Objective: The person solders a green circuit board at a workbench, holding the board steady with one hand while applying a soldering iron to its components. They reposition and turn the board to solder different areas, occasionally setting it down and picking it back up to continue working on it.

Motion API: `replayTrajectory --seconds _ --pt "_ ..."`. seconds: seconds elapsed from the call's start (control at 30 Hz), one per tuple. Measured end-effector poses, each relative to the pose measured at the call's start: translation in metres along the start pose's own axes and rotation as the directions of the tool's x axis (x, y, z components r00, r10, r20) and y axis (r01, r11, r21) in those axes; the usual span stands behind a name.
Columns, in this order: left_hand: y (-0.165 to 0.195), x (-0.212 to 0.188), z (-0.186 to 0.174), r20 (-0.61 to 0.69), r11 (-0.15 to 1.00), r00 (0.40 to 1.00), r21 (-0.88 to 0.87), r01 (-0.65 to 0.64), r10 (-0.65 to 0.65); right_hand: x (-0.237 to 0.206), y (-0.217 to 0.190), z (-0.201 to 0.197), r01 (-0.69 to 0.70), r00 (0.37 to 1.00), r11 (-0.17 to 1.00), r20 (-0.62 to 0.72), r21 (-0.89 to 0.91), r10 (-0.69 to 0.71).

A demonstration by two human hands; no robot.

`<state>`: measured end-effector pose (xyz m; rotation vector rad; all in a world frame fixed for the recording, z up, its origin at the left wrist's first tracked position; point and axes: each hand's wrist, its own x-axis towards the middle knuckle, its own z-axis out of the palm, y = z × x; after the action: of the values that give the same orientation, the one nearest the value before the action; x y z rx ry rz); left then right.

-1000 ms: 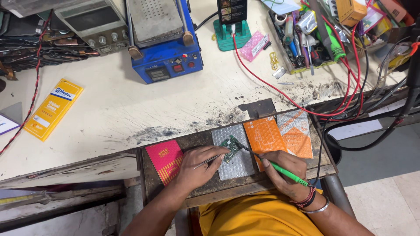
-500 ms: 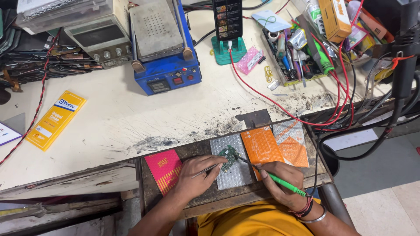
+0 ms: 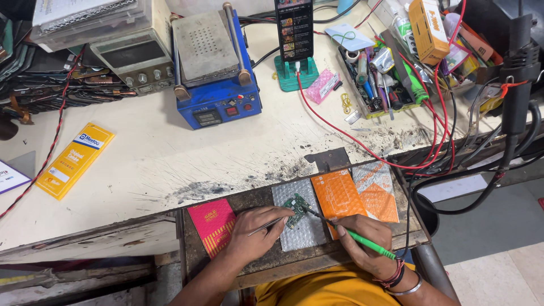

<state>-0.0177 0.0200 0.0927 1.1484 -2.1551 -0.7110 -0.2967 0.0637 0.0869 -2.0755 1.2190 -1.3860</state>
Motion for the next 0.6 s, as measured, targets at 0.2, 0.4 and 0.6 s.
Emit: replayTrajectory --seconds 0.2,0.4,0.6 --pt "-0.006 0.000 0.002 -0.002 1.000 1.000 -0.013 0.012 -0.012 0.001 0.001 0.002 -0.041 0.999 0.999 0.004 0.002 0.041" --pt "-0.010 0.001 0.005 0.016 1.000 1.000 -0.004 0.016 -0.016 0.004 -0.001 0.003 -0.031 0.999 0.999 -0.014 0.014 0.031" --pt "-0.032 -0.008 0.019 -0.015 1.000 1.000 -0.006 -0.020 0.020 -0.006 0.010 0.018 -0.044 0.999 0.999 -0.017 -0.016 0.044"
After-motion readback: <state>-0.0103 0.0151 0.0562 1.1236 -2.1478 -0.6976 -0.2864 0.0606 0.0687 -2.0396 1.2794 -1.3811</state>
